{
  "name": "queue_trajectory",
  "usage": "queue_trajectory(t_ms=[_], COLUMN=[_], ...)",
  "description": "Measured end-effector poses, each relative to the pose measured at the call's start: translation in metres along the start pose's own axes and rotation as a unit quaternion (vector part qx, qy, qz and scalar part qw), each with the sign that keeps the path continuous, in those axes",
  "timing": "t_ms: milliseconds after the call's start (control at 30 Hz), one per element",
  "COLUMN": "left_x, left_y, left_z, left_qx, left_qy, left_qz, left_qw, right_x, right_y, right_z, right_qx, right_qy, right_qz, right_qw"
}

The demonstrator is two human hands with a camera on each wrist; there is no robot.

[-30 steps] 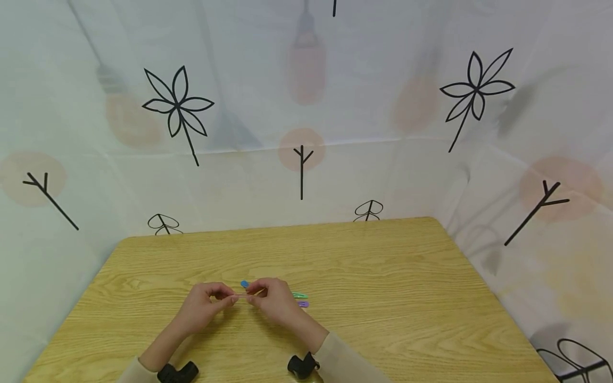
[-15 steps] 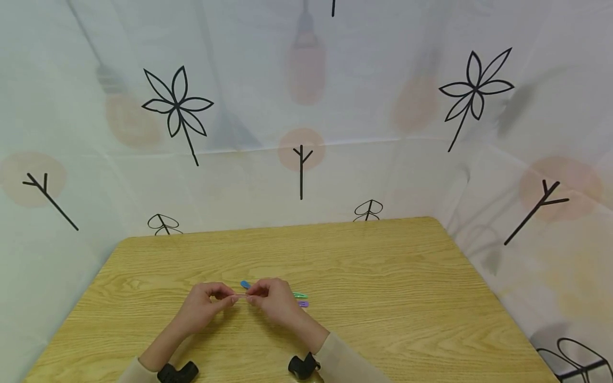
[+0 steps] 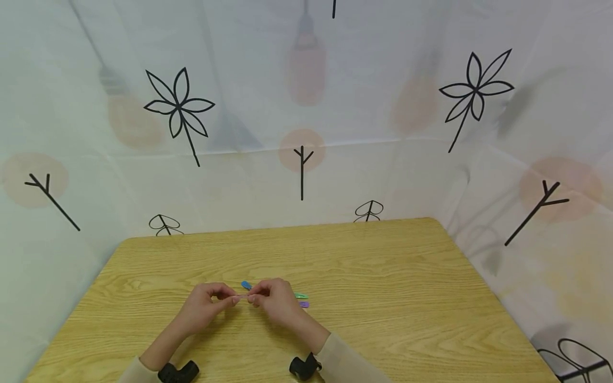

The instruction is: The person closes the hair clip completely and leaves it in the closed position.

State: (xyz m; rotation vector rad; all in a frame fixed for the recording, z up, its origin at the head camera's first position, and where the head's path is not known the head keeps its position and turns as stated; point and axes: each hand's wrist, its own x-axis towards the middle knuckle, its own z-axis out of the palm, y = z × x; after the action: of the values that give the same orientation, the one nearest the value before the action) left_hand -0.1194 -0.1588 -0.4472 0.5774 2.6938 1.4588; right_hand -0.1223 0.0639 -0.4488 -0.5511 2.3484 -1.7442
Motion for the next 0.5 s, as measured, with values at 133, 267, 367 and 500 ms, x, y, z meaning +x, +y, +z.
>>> queue_trajectory(t_ms=[133, 267, 367, 500], left_x=[0.000, 0.000, 0.000, -0.001], left_y=[-0.001, -0.001, 0.002, 0.011], left_z=[0.001, 0.001, 0.001, 0.001], left_qx=[-0.006, -0.021, -0.021, -0.017], left_qy=[-0.004, -0.014, -0.021, -0.027], left_qz=[0.009, 0.015, 0.019, 0.022], left_qw=[0.9999, 0.9996, 0.9994, 0.9993], right_x=[-0.001, -0.003, -0.003, -0.002], right_y=[0.000, 0.001, 0.001, 0.002], right_z=[-0.003, -0.004, -0.004, -0.003], right_qx=[0.010, 0.014, 0.014, 0.009], right_qy=[-0.006, -0.012, -0.012, -0.011], right_qz=[-0.002, -0.002, 0.000, 0.005], right_qw=[0.9999, 0.9998, 0.9998, 0.9999])
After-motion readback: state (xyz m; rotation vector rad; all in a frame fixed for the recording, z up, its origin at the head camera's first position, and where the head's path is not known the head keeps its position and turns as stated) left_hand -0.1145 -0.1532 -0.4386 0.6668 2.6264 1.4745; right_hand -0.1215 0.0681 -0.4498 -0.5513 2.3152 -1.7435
